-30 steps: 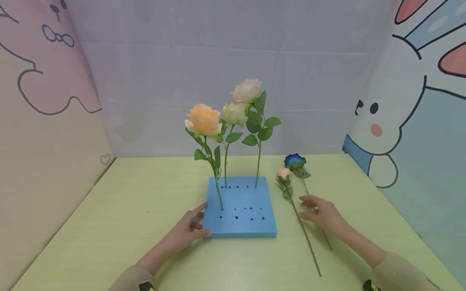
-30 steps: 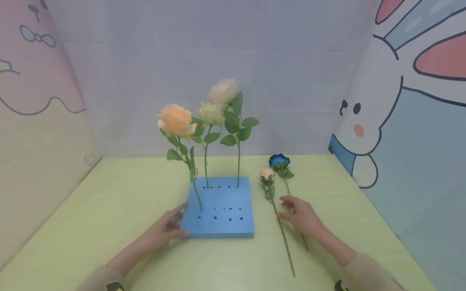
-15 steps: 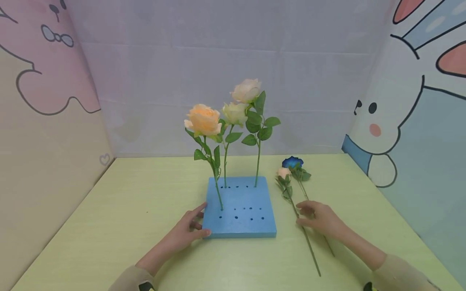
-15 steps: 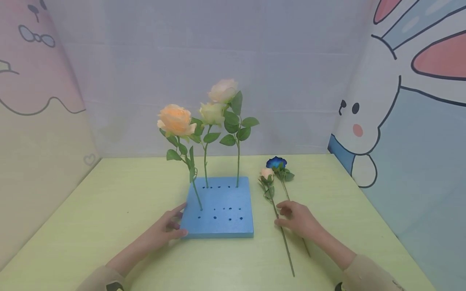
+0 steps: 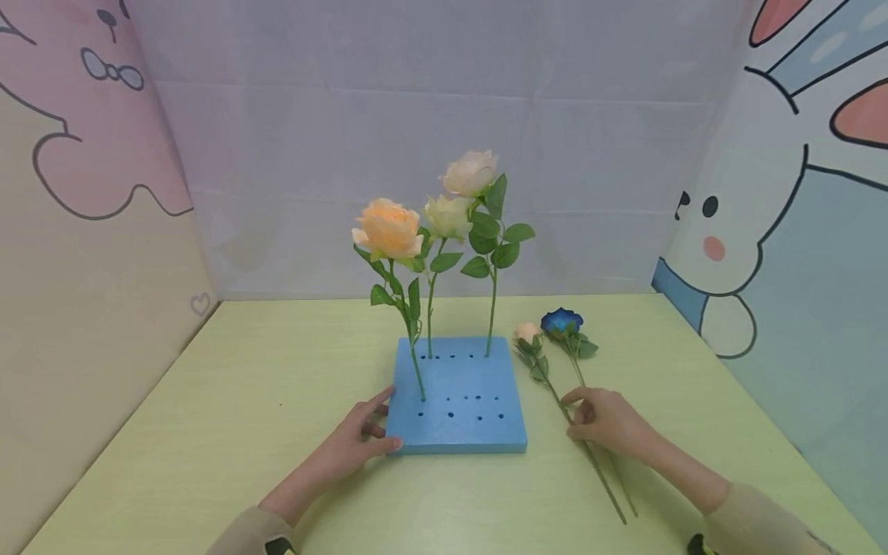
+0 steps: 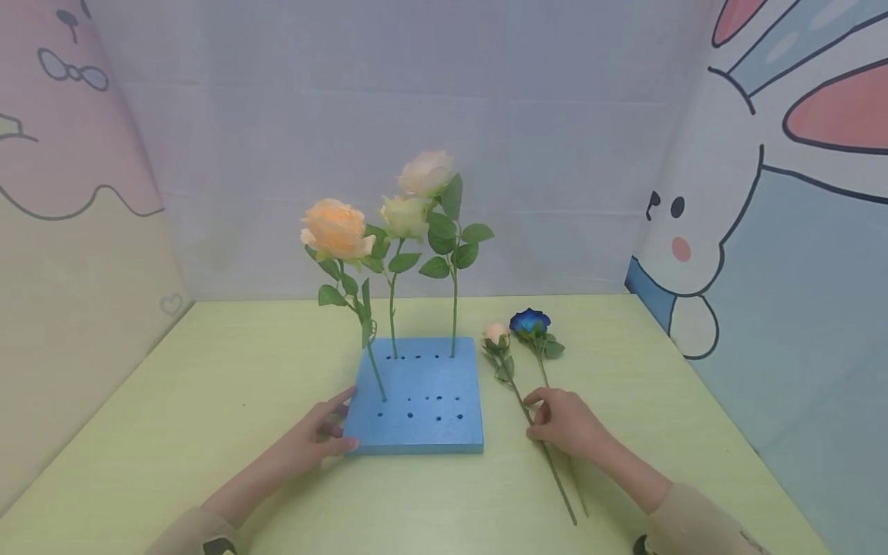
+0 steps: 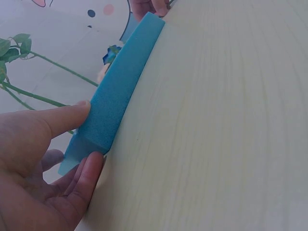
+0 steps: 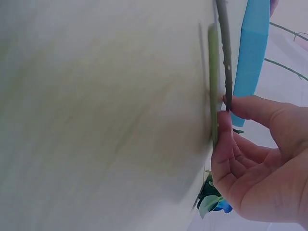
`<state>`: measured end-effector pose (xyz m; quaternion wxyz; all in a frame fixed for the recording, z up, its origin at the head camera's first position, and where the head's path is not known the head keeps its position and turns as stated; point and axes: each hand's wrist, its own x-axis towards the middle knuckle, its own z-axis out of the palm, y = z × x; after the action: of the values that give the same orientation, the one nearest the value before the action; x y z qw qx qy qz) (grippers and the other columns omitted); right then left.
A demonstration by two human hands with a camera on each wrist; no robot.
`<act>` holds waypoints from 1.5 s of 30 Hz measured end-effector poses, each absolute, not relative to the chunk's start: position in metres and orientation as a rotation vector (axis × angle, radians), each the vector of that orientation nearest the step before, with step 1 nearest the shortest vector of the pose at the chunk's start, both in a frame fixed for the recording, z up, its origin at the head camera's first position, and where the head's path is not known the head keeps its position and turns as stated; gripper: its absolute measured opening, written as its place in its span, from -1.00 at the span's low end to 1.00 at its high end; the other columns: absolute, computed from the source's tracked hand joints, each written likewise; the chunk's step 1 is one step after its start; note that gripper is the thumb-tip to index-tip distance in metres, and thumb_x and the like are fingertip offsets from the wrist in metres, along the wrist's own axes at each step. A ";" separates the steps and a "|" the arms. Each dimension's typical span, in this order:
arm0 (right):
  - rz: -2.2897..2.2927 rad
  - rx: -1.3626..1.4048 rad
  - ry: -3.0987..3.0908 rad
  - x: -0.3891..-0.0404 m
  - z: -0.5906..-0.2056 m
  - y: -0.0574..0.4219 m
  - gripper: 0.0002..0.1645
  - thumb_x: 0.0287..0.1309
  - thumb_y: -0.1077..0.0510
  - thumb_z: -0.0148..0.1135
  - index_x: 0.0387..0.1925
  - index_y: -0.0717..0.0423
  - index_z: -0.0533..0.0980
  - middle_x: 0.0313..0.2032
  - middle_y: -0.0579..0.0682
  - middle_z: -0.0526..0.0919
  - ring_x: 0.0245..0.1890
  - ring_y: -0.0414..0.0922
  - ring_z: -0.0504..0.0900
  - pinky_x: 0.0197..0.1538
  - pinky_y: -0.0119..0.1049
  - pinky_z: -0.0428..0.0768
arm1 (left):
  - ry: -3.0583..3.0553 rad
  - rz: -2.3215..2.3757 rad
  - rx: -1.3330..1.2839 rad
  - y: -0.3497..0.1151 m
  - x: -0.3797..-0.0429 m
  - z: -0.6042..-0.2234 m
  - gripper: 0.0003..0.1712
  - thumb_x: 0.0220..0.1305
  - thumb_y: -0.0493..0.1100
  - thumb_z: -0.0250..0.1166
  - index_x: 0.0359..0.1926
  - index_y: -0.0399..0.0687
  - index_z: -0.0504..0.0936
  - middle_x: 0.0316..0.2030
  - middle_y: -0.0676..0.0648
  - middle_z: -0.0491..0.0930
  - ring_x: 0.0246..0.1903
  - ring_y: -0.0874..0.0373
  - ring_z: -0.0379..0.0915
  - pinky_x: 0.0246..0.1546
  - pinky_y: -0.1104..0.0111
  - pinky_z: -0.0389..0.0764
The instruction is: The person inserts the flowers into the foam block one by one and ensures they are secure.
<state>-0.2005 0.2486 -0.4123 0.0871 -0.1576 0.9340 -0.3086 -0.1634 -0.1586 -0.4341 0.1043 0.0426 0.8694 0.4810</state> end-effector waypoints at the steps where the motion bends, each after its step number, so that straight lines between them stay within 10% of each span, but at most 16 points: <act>1: -0.909 -0.466 2.784 -0.201 -0.412 0.248 -0.51 0.01 0.25 0.43 0.04 0.26 0.56 -0.49 -0.11 0.61 -0.52 -0.26 0.48 -0.43 -0.41 0.45 | 2.564 1.416 0.134 -0.159 -0.164 -0.434 0.00 0.14 -0.09 0.47 0.53 0.08 0.15 0.26 -0.20 0.39 -0.11 0.14 0.50 -0.11 0.28 0.47; 18: -1.015 -0.350 2.600 -0.214 -0.405 0.248 -0.49 0.17 0.22 0.31 0.14 0.33 0.48 -0.53 0.00 0.65 -0.67 -0.12 0.60 -0.49 -0.24 0.61 | 2.538 1.423 0.173 -0.160 -0.165 -0.433 0.00 0.17 -0.07 0.45 0.54 0.06 0.11 0.29 -0.26 0.34 -0.08 0.10 0.48 -0.13 0.28 0.46; 33: -1.159 -0.489 2.253 -0.224 -0.396 0.261 -0.10 0.15 0.20 0.36 0.42 0.38 0.15 -0.20 0.10 0.71 -0.29 -0.09 0.71 -0.26 -0.20 0.69 | 2.535 1.435 0.178 -0.161 -0.165 -0.433 0.00 0.17 -0.07 0.45 0.54 0.06 0.11 0.28 -0.25 0.34 -0.08 0.11 0.48 -0.13 0.29 0.44; 45: -1.226 -0.435 2.059 -0.228 -0.394 0.262 -0.20 0.22 0.20 0.31 0.36 0.49 0.20 -0.15 0.16 0.73 -0.34 -0.13 0.72 -0.24 -0.23 0.71 | 2.535 1.432 0.162 -0.160 -0.165 -0.433 -0.01 0.17 -0.07 0.45 0.54 0.07 0.12 0.29 -0.24 0.35 -0.06 0.10 0.48 -0.13 0.29 0.46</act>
<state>-0.2279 0.2624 -0.3942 0.3458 -0.1677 0.7931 -0.4724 -0.1646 -0.1600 -0.4326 0.1125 0.0551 0.8639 0.4878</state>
